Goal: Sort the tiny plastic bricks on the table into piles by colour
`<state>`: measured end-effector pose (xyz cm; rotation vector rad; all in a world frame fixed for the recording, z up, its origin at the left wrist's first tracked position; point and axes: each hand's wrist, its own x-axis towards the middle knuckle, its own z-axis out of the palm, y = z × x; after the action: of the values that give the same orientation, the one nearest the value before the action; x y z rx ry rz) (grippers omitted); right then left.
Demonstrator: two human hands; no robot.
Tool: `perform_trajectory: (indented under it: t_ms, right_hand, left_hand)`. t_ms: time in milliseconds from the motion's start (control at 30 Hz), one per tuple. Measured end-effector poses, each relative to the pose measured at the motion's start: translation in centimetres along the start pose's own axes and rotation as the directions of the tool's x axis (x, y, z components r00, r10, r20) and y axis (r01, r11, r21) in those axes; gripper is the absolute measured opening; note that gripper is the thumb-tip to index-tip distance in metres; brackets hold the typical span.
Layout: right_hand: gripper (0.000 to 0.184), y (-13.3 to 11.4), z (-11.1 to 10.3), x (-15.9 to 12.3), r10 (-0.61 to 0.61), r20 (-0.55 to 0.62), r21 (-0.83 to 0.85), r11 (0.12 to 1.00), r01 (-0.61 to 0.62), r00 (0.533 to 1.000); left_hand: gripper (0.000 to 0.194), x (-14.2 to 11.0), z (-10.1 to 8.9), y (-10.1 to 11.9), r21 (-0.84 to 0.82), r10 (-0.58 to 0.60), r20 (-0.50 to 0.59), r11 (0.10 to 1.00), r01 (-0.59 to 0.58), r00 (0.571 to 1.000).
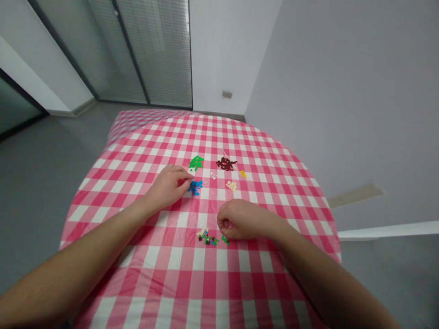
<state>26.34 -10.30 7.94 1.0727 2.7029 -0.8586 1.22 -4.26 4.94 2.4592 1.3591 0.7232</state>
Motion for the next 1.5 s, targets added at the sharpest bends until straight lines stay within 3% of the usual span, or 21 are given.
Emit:
perform_trajectory:
  t_ms: [100, 267, 433, 667, 767, 933, 1033, 1133, 1233, 1500]
  right_hand:
    - [0.013, -0.1, 0.3, 0.4, 0.006, -0.036, -0.025, 1.0, -0.007, 0.999]
    - [0.017, 1.0, 1.1, 1.6, -0.024, -0.233, -0.094, 0.996, 0.002, 0.972]
    - [0.019, 1.9, 1.5, 2.1, -0.049, -0.333, -0.01, 0.999, 0.049, 0.942]
    - [0.016, 2.4, 0.3, 1.1, 0.049, -0.565, 0.136, 0.99, 0.034, 0.824]
    - [0.015, 2.4, 0.0, 1.0, 0.09, -0.607, 0.167, 0.986, 0.016, 0.79]
    - [0.015, 2.3, 0.2, 1.1, 0.049, -0.571, 0.16, 0.986, 0.053, 0.82]
    - [0.016, 1.8, 0.7, 1.0, -0.07, -0.476, 0.123, 0.982, 0.145, 0.877]
    - [0.015, 0.6, 1.4, 1.2, -0.201, -0.297, 0.092, 0.967, 0.237, 0.934]
    - [0.014, -0.6, 2.0, 1.4, -0.241, -0.167, 0.029, 0.968, 0.249, 0.956]
    - [0.019, -1.4, 2.0, 1.3, -0.21, -0.088, 0.037, 0.976, 0.214, 0.974]
  left_hand:
    - [0.028, -0.1, 0.0, 0.3, -0.036, 0.056, 0.035, 0.998, -0.055, 0.998]
    - [0.025, -0.3, 0.8, 0.4, -0.031, 0.128, 0.051, 0.991, -0.127, 0.99]
    - [0.023, -0.7, 1.2, 1.1, -0.086, 0.236, 0.078, 0.97, -0.229, 0.969]
    - [0.029, -1.3, 1.8, 3.2, -0.159, 0.4, 0.21, 0.914, -0.372, 0.892]
    - [0.031, -1.5, 2.2, 3.5, -0.13, 0.44, 0.237, 0.898, -0.421, 0.866]
    - [0.025, -1.5, 2.1, 3.6, 0.024, 0.498, 0.265, 0.852, -0.522, 0.826]
    - [0.022, -1.2, 1.5, 3.4, 0.102, 0.503, 0.278, 0.831, -0.546, 0.818]
    - [0.019, -0.9, 0.7, 2.9, 0.154, 0.474, 0.298, 0.832, -0.532, 0.828]
    - [0.016, -0.7, 0.2, 2.4, 0.186, 0.445, 0.302, 0.84, -0.51, 0.843]
    - [0.021, -0.4, -0.3, 1.4, 0.268, 0.366, 0.29, 0.856, -0.442, 0.884]
